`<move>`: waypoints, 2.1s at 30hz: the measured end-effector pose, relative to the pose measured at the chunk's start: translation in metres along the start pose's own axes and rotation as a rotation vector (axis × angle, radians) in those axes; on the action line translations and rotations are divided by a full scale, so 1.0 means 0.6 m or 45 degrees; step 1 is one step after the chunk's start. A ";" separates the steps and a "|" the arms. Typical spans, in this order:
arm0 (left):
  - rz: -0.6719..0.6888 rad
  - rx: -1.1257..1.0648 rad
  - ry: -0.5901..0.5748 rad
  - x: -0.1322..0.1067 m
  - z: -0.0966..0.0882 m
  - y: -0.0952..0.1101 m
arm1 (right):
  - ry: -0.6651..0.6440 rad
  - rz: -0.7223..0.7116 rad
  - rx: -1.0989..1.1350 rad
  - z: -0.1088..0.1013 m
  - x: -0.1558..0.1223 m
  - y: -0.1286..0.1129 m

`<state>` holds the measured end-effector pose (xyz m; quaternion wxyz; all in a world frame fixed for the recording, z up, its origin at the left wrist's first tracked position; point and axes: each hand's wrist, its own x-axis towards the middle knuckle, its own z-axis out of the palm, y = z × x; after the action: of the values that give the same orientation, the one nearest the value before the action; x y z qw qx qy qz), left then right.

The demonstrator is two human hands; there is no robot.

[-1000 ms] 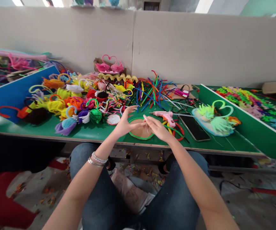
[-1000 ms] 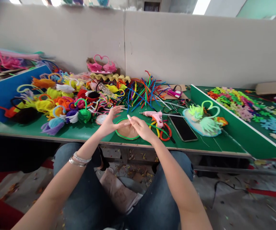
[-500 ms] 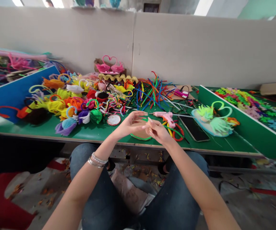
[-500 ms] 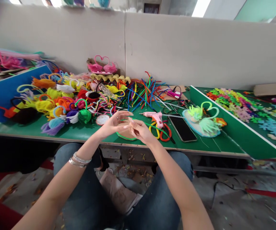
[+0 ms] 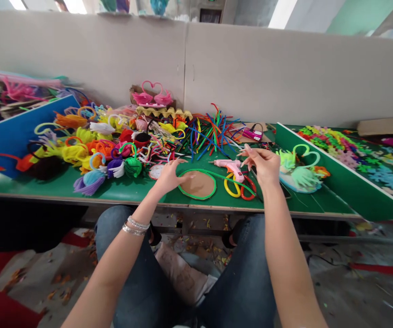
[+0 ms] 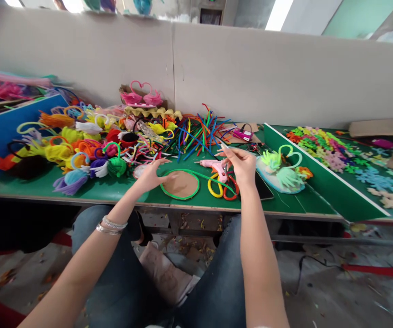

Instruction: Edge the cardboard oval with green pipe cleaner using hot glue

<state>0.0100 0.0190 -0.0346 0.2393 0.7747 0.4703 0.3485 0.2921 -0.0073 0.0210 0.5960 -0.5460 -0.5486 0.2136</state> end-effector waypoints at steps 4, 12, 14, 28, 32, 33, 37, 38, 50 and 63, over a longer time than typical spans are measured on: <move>-0.011 0.167 -0.114 -0.004 0.011 -0.006 | -0.152 0.130 -0.927 -0.018 0.008 0.021; -0.048 0.290 -0.163 -0.014 0.019 0.012 | -0.369 0.262 -1.452 0.044 -0.001 0.045; -0.083 0.331 -0.177 -0.016 0.017 0.016 | -0.373 0.298 -1.442 0.047 -0.002 0.048; -0.202 0.578 -0.042 -0.039 0.033 0.044 | 0.298 -0.045 -1.045 0.011 -0.013 0.002; -0.202 0.628 0.007 -0.042 0.038 0.053 | 0.290 -0.221 -0.763 0.013 -0.016 0.005; -0.210 0.646 0.021 -0.042 0.035 0.054 | 0.252 -0.244 -0.701 0.015 -0.017 0.008; -0.161 0.660 0.058 -0.035 0.012 0.053 | 0.065 -0.252 -0.652 0.028 -0.028 0.018; -0.130 0.658 0.047 -0.034 0.005 0.052 | 0.035 -0.237 -0.719 0.032 -0.032 0.019; 0.472 0.716 -0.067 -0.066 0.060 0.095 | -0.072 -0.121 -1.007 0.045 -0.054 0.010; 0.416 0.997 -0.106 -0.098 0.125 0.095 | -0.227 -0.074 -1.380 0.065 -0.061 -0.013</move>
<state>0.0808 -0.0624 -0.0618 -0.1125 0.8848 0.4282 0.1453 0.2433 -0.0247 0.0048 0.1863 -0.7392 -0.6433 -0.0709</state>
